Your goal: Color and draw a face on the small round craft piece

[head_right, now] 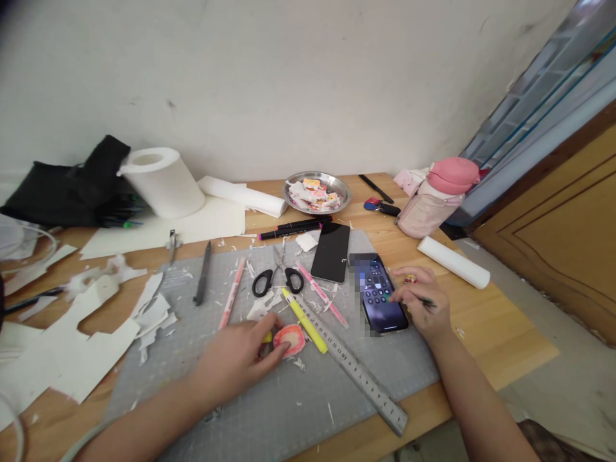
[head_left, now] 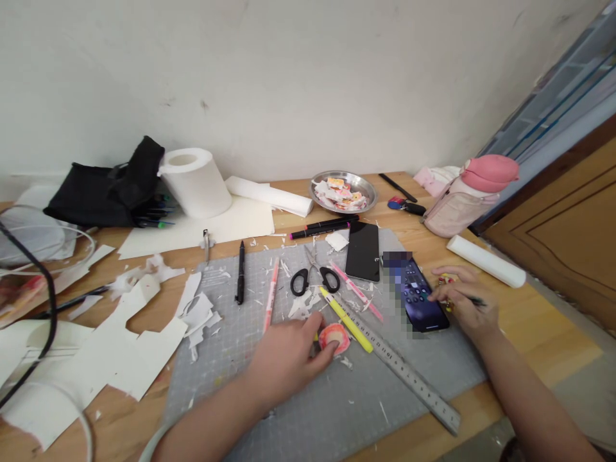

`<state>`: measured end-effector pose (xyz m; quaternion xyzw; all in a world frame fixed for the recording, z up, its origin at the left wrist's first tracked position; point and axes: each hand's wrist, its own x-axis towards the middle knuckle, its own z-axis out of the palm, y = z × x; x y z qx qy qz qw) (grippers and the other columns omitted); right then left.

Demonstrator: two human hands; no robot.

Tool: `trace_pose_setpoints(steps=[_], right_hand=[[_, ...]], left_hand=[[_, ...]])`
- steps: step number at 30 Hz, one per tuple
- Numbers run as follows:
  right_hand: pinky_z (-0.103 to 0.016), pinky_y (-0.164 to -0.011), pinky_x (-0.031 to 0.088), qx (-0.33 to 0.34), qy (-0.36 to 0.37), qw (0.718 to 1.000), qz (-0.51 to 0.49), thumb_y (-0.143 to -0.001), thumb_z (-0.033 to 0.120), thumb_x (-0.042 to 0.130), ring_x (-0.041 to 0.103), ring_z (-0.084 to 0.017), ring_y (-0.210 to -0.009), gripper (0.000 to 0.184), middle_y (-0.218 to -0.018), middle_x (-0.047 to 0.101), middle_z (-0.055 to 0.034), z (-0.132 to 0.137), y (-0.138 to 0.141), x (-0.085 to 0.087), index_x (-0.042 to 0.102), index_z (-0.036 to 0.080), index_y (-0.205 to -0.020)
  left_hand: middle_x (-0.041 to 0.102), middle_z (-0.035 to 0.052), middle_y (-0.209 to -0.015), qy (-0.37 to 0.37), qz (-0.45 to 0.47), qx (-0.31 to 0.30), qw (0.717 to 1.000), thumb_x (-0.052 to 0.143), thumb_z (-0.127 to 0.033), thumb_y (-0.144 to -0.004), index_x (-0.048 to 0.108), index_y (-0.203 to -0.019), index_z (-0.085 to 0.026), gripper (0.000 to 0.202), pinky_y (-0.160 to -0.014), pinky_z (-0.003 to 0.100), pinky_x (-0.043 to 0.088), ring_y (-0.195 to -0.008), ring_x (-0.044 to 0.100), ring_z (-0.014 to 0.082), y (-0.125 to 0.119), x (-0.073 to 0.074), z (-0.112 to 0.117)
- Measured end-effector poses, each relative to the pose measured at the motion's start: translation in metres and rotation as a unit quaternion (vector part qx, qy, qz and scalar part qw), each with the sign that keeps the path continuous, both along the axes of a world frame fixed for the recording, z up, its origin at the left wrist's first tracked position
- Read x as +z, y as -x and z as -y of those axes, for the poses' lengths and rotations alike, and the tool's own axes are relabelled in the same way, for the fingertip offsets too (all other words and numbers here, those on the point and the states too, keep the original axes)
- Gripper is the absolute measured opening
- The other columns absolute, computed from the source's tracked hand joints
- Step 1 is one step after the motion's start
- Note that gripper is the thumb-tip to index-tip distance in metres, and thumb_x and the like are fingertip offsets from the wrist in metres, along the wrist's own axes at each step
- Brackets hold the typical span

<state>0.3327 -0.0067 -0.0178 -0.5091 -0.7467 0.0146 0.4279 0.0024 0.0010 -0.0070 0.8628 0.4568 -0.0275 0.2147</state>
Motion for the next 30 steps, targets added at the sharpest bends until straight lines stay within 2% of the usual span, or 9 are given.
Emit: trace_pose_setpoints(steps=[5,9,15,18,24,30], right_hand=[[-0.041,-0.075,0.042,0.035,0.023,0.999,0.023,-0.084,0.028,0.045,0.064,-0.025,-0.083,0.036,-0.056,0.065,-0.0021,0.000,-0.003,-0.002,0.061,0.025,-0.051],[-0.040,-0.074,0.041,0.029,0.007,0.999,-0.025,-0.083,0.028,0.043,0.064,-0.026,-0.083,0.037,-0.050,0.063,-0.0018,0.001,-0.005,-0.002,0.059,0.026,-0.050],[-0.041,-0.076,0.042,0.034,0.016,0.999,-0.012,-0.086,0.030,0.043,0.063,-0.025,-0.085,0.037,-0.054,0.066,-0.0015,0.001,-0.002,-0.003,0.060,0.026,-0.053],[-0.041,-0.079,0.043,-0.006,0.022,1.000,0.000,-0.086,0.031,0.044,0.062,-0.025,-0.085,0.034,-0.058,0.068,-0.0018,-0.001,0.001,-0.004,0.063,0.026,-0.058],[-0.040,-0.082,0.044,-0.139,0.049,0.989,0.019,-0.086,0.032,0.043,0.060,-0.022,-0.086,0.032,-0.074,0.068,-0.0048,-0.006,0.002,-0.010,0.067,0.024,-0.066],[-0.040,-0.086,0.043,-0.145,0.060,0.988,0.012,-0.088,0.033,0.041,0.058,-0.022,-0.088,0.032,-0.075,0.068,-0.0041,-0.008,0.002,-0.011,0.066,0.025,-0.069]], left_hand=[[0.067,0.0009,-0.069,-0.002,0.004,0.001,1.000,0.038,-0.044,-0.090,0.052,-0.093,-0.022,0.026,-0.053,0.024,0.038,-0.065,0.065,0.0204,0.000,-0.001,-0.001],[0.067,0.0009,-0.069,-0.010,0.008,-0.002,1.000,0.038,-0.045,-0.090,0.052,-0.091,-0.022,0.027,-0.052,0.025,0.037,-0.065,0.065,0.0212,0.000,-0.003,-0.001],[0.066,0.0011,-0.068,-0.012,0.002,-0.002,1.000,0.038,-0.044,-0.090,0.052,-0.091,-0.021,0.027,-0.052,0.025,0.037,-0.064,0.065,0.0212,0.000,-0.003,-0.001],[0.067,0.0013,-0.069,-0.007,0.000,0.000,1.000,0.037,-0.045,-0.090,0.052,-0.091,-0.021,0.028,-0.053,0.025,0.037,-0.065,0.065,0.0207,0.000,-0.002,-0.001],[0.066,0.0015,-0.070,-0.002,-0.002,0.002,1.000,0.037,-0.045,-0.090,0.052,-0.093,-0.022,0.028,-0.054,0.024,0.037,-0.066,0.065,0.0203,0.000,-0.002,-0.001],[0.066,0.0013,-0.069,0.002,0.002,0.002,1.000,0.037,-0.045,-0.090,0.052,-0.092,-0.021,0.028,-0.053,0.024,0.036,-0.066,0.065,0.0204,0.000,-0.002,-0.001]])
